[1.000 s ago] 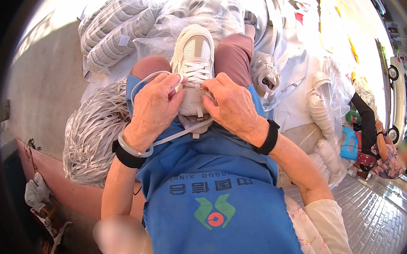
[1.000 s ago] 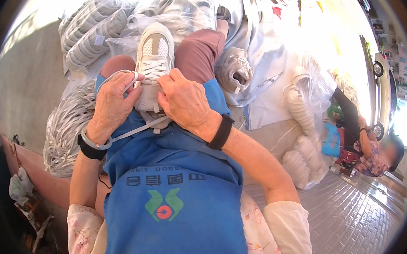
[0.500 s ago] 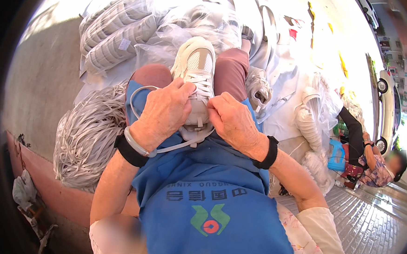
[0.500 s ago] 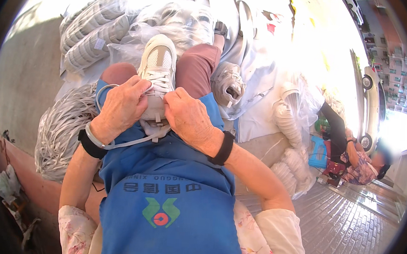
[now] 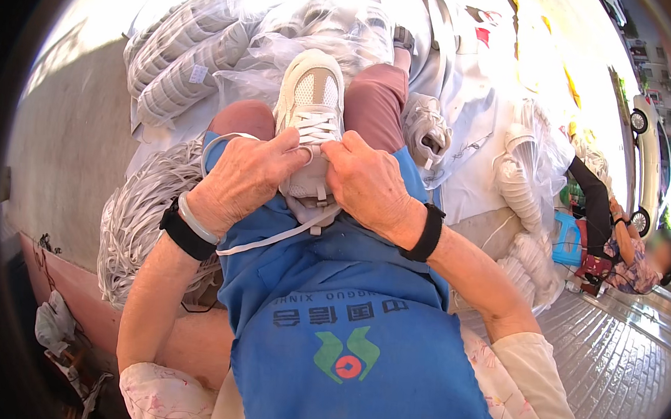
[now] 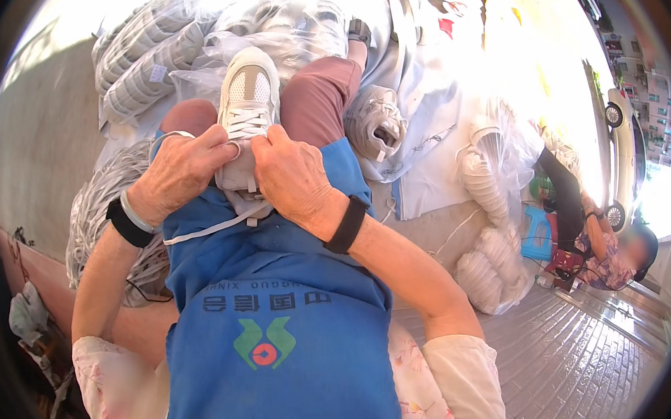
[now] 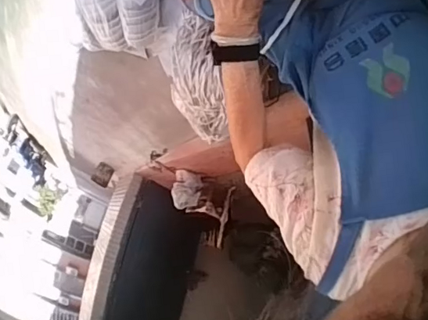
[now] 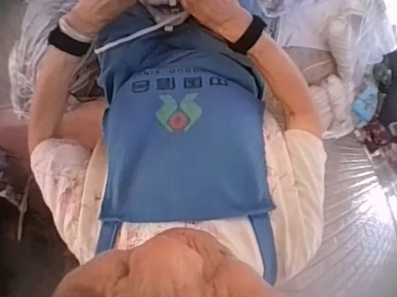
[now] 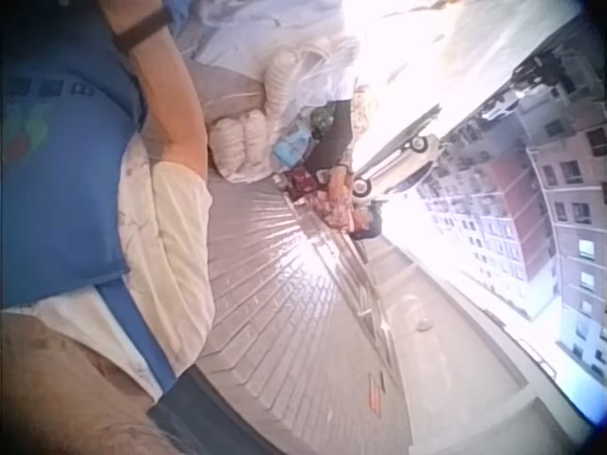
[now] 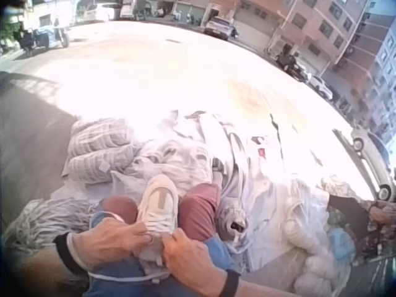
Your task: The recorder is lacing a white sneaker by hand.
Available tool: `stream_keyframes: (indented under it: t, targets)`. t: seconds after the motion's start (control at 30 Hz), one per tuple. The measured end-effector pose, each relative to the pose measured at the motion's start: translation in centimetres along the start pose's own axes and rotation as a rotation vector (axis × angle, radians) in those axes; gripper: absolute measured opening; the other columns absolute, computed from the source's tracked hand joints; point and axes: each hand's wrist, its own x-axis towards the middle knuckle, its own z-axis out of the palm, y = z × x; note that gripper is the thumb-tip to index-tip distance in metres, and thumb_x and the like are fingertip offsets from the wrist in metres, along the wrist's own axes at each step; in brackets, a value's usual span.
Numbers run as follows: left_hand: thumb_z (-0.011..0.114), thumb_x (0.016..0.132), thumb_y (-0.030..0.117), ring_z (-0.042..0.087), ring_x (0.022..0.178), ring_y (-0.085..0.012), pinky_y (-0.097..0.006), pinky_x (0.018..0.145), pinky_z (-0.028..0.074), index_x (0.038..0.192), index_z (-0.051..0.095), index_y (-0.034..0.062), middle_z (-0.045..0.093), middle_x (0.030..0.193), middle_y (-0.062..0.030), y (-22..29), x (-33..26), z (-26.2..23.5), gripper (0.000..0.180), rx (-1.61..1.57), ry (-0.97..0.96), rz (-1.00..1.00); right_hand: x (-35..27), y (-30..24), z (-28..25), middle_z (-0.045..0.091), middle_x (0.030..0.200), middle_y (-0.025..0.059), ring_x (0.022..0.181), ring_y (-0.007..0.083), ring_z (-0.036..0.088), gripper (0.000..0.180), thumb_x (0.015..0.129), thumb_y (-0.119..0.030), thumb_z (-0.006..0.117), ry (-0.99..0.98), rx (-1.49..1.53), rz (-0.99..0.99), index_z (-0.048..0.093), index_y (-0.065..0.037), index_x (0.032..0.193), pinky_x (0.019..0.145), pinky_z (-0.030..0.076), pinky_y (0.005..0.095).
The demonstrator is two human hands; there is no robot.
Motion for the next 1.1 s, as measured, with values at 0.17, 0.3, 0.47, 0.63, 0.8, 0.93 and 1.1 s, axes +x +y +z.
stream_keyframes:
  t: [0.17, 0.3, 0.47, 0.63, 0.8, 0.93, 1.1]
  targets:
    - [0.06, 0.081, 0.003, 0.06, 0.063, -0.0236, -0.034, 0.055, 0.048, 0.095, 0.06, 0.007, 0.053, 0.086, -0.0066, -0.1, -2.7, -0.7, 0.015, -0.016, 0.041, -0.078, -0.8, 1.2, -1.2, 0.057, 0.083, 0.015, 0.064, 0.0335, 0.062, 0.012, 0.079, -0.006, 0.061, 0.005, 0.132, -0.044, 0.06, -0.002, 0.09, 0.059, 0.05, 0.0413]
    - [0.061, 0.091, 0.011, 0.053, 0.06, -0.0137, -0.028, 0.053, 0.042, 0.102, 0.065, 0.0023, 0.059, 0.078, -0.0029, -0.3, -7.3, -1.1, 0.015, -0.398, 0.363, -0.639, -1.3, 2.7, -3.1, 0.062, 0.082, 0.016, 0.066, 0.0283, 0.062, 0.018, 0.083, -0.01, 0.059, -0.323, 0.496, 0.262, 0.062, 0.0, 0.098, 0.064, 0.049, 0.0364]
    - [0.052, 0.099, 0.023, 0.047, 0.059, -0.0113, -0.027, 0.065, 0.047, 0.102, 0.063, 0.0015, 0.053, 0.072, 0.0004, -4.7, -18.6, -6.0, 0.024, -1.31, 1.102, -1.06, -2.2, 5.9, -2.6, 0.062, 0.08, 0.0015, 0.074, 0.0113, 0.062, 0.024, 0.098, -0.022, 0.051, -0.244, 1.121, 0.511, 0.062, -0.001, 0.098, 0.067, 0.049, 0.0268]
    - [0.052, 0.097, 0.014, 0.052, 0.07, -0.0169, -0.034, 0.076, 0.047, 0.104, 0.057, -0.002, 0.057, 0.083, -0.007, -7.7, -35.0, -10.5, 0.018, -1.337, 1.734, -1.069, -2.6, 5.3, -2.5, 0.051, 0.068, -0.0035, 0.059, 0.0047, 0.05, 0.021, 0.098, -0.022, 0.052, -0.272, 1.641, 0.65, 0.06, -0.002, 0.097, 0.059, 0.046, 0.0247]
    - [0.052, 0.096, 0.008, 0.055, 0.076, -0.0193, -0.034, 0.085, 0.048, 0.104, 0.056, -0.0055, 0.063, 0.096, -0.0131, -6.8, -40.9, -10.5, 0.017, -1.237, 1.762, -1.013, -3.4, 7.5, -3.7, 0.038, 0.061, -0.0077, 0.051, 0.0016, 0.036, 0.027, 0.095, -0.027, 0.056, -0.442, 1.024, 0.69, 0.061, -0.002, 0.086, 0.046, 0.037, 0.0206]
    - [0.051, 0.097, 0.011, 0.046, 0.064, -0.0119, -0.027, 0.067, 0.046, 0.127, 0.048, -0.0031, 0.064, 0.101, -0.0119, -4.7, -32.0, -10.6, 0.033, -1.324, 1.425, -0.776, -3.2, 9.7, -3.8, 0.061, 0.069, 0.0046, 0.056, 0.0149, 0.054, 0.027, 0.09, -0.024, 0.057, -0.276, 0.586, 0.657, 0.064, 0.001, 0.082, 0.052, 0.046, 0.0291]
    - [0.049, 0.099, 0.011, 0.032, 0.048, 0.0006, -0.013, 0.045, 0.032, 0.14, 0.038, 0.0012, 0.064, 0.109, -0.0094, 0.4, -15.8, -7.9, 0.043, -1.015, 0.789, -0.879, -4.2, 13.2, -1.6, 0.063, 0.078, 0.015, 0.063, 0.0289, 0.056, 0.021, 0.086, -0.02, 0.059, -0.009, 0.067, 0.431, 0.065, -0.001, 0.084, 0.065, 0.048, 0.0381]
